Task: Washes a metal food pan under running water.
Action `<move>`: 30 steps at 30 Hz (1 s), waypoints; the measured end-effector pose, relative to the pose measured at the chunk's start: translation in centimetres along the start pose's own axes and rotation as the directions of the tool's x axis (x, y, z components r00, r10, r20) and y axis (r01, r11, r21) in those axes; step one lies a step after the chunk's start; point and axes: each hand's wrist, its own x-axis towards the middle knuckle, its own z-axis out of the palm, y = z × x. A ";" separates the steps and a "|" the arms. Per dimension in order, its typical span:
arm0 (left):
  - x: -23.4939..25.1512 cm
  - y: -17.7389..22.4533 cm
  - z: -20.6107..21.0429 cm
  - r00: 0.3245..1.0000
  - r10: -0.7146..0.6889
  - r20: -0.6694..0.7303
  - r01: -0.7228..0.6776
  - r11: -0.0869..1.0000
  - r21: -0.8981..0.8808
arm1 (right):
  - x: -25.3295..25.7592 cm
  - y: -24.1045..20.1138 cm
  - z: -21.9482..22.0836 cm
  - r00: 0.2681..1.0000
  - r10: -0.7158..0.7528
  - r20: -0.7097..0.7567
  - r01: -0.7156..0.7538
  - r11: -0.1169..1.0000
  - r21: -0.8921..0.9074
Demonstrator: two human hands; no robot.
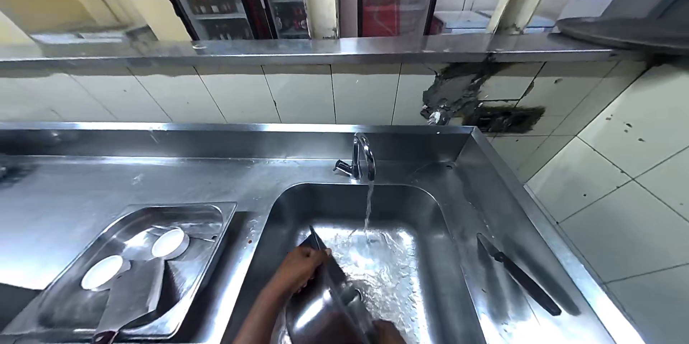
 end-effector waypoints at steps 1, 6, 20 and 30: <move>0.2 -1.2 -0.1 0.999 0.015 -0.030 -0.017 0.999 -0.042 | 1.7 1.0 -0.1 0.993 0.091 -0.077 -0.083 0.991 0.102; 2.5 -8.6 3.1 0.996 -0.050 -0.075 0.026 0.955 -0.295 | 4.2 0.6 -5.1 0.871 0.175 -0.459 -0.001 0.935 0.356; 3.9 -9.9 11.8 0.964 0.017 -0.267 -0.155 0.849 -0.505 | 7.4 -1.2 -6.8 0.732 -0.226 -0.642 0.079 0.965 -0.249; -7.8 1.2 6.2 0.999 0.025 -0.022 -0.032 0.906 -0.422 | 17.5 -4.3 -2.1 0.699 -0.255 -0.669 0.007 0.937 -0.349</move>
